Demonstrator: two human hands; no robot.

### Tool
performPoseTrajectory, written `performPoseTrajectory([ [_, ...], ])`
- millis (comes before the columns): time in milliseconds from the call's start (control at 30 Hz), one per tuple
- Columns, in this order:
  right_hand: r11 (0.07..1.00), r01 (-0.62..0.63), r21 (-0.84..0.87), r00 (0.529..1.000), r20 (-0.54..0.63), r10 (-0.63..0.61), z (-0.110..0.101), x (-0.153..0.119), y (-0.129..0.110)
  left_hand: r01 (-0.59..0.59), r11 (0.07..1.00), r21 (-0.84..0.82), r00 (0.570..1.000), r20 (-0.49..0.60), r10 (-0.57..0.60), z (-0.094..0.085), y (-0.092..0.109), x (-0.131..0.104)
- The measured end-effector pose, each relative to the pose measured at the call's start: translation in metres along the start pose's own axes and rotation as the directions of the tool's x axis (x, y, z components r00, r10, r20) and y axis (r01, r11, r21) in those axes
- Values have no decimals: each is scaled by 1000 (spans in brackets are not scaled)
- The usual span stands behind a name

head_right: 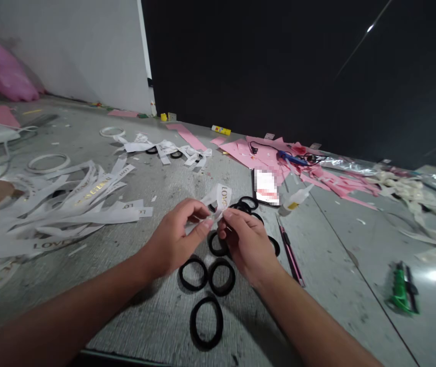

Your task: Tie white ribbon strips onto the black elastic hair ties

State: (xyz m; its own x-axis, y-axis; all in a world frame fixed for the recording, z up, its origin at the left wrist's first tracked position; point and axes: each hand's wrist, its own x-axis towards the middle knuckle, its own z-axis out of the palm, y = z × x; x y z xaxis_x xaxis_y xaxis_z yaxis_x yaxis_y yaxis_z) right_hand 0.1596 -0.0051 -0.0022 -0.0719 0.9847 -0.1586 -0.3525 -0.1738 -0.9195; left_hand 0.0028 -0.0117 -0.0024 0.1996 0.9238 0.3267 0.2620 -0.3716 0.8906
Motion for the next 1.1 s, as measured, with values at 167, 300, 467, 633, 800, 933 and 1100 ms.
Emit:
performPoseTrajectory([
  [167,998,-55,-10,996,69,56,4,-5,-2,261,923,-282,964,121,-235,1,-3,5],
  [300,1000,-20,-23,994,107,22,3,-7,1,247,945,-213,968,104,-229,0,-2,6],
  [467,991,93,-97,988,134,-80,0,-7,6,98,995,17,994,-51,-98,-2,1,2],
  [633,986,109,-128,992,71,-101,-1,-6,7,138,988,-72,987,-77,-144,-4,3,3],
  [800,996,64,-64,997,54,-61,1,-6,2,256,878,-406,966,80,-244,-3,5,6],
  [933,999,41,-20,996,80,-39,2,-7,1,350,777,-523,935,141,-326,-3,8,6],
  [1100,991,97,-94,989,123,-85,-1,-7,2,340,761,-552,940,175,-293,-3,10,6],
])
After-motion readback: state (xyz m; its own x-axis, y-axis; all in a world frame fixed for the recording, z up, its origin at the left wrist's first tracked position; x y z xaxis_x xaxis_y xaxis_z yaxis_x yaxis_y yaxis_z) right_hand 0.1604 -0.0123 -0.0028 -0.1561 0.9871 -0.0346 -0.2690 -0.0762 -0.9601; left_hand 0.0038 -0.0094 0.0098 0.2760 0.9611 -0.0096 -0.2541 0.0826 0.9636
